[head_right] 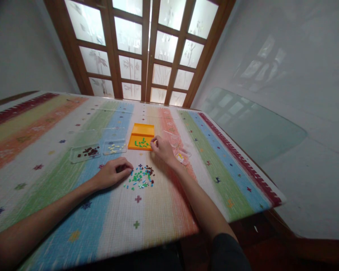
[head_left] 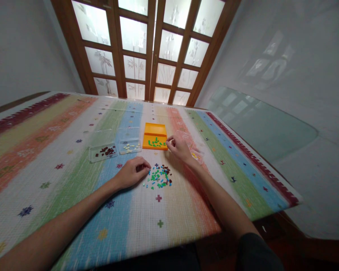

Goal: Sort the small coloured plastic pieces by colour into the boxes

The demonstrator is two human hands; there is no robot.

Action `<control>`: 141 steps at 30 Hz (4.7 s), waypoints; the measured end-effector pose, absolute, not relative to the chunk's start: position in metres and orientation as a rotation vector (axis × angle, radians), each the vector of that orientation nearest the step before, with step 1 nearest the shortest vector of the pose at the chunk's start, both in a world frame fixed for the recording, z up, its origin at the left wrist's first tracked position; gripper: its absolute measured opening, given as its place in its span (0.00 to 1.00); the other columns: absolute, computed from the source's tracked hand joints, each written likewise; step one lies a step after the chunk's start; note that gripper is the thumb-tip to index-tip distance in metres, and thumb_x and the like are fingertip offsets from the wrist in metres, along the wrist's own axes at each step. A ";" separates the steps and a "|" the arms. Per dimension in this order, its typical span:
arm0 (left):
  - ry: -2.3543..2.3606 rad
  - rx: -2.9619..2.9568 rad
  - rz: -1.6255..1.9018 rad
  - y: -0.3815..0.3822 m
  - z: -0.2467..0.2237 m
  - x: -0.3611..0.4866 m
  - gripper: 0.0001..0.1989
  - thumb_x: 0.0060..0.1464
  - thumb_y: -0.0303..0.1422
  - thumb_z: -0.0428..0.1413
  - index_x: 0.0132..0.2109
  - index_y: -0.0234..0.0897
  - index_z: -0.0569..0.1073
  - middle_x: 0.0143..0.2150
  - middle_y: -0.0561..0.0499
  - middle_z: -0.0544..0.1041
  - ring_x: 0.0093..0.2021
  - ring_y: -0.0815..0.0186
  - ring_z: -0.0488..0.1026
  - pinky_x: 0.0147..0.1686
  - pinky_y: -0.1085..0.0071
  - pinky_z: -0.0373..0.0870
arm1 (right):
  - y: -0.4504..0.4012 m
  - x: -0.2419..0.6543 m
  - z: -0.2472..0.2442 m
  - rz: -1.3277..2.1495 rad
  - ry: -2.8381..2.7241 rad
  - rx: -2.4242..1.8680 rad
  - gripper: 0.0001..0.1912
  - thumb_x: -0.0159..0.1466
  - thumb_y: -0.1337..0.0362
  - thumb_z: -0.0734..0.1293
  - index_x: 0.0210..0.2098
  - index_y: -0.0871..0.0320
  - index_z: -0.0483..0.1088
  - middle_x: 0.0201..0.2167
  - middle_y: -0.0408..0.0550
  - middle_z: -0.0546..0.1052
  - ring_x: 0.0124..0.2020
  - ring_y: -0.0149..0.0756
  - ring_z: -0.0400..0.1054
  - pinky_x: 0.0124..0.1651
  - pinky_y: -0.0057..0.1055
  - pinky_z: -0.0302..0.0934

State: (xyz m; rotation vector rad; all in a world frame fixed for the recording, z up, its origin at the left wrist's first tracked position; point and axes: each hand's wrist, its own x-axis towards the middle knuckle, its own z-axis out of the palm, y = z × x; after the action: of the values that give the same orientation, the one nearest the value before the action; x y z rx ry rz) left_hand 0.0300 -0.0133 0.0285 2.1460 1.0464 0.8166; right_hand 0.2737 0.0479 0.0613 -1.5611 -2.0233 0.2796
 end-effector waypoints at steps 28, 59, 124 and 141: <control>1.021 2.248 0.745 -0.012 0.030 0.026 0.10 0.54 0.38 0.58 0.40 0.38 0.79 0.33 0.50 0.75 0.34 0.64 0.70 0.37 0.67 0.67 | 0.000 0.262 0.059 0.559 -2.694 -1.154 0.16 0.65 0.71 0.66 0.50 0.56 0.79 0.35 0.49 0.83 0.34 0.34 0.73 0.40 0.28 0.61; 0.977 2.280 0.727 -0.011 0.030 0.025 0.10 0.56 0.37 0.57 0.38 0.37 0.80 0.34 0.49 0.74 0.34 0.64 0.70 0.37 0.67 0.66 | 0.019 0.304 0.079 0.225 -2.470 -1.440 0.09 0.67 0.68 0.63 0.43 0.60 0.74 0.28 0.46 0.76 0.27 0.31 0.63 0.33 0.27 0.50; 1.011 2.230 0.742 -0.010 0.032 0.022 0.13 0.53 0.32 0.53 0.43 0.36 0.78 0.34 0.49 0.77 0.33 0.64 0.71 0.35 0.67 0.67 | 0.011 0.284 0.063 0.265 -2.416 -1.468 0.12 0.67 0.66 0.64 0.46 0.59 0.78 0.33 0.49 0.81 0.32 0.34 0.70 0.37 0.28 0.55; 1.039 2.188 0.775 -0.010 0.031 0.024 0.07 0.52 0.33 0.54 0.37 0.36 0.75 0.32 0.51 0.76 0.32 0.65 0.71 0.35 0.68 0.69 | -0.017 0.235 0.069 0.390 -2.743 -1.316 0.12 0.67 0.62 0.67 0.45 0.58 0.81 0.34 0.51 0.83 0.33 0.34 0.73 0.34 0.28 0.54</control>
State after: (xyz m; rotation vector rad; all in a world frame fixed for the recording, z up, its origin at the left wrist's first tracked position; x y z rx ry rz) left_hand 0.0238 -0.0101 0.0306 2.1878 1.0394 0.7746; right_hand 0.2347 -0.0167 0.0690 -1.3156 -2.7425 0.3903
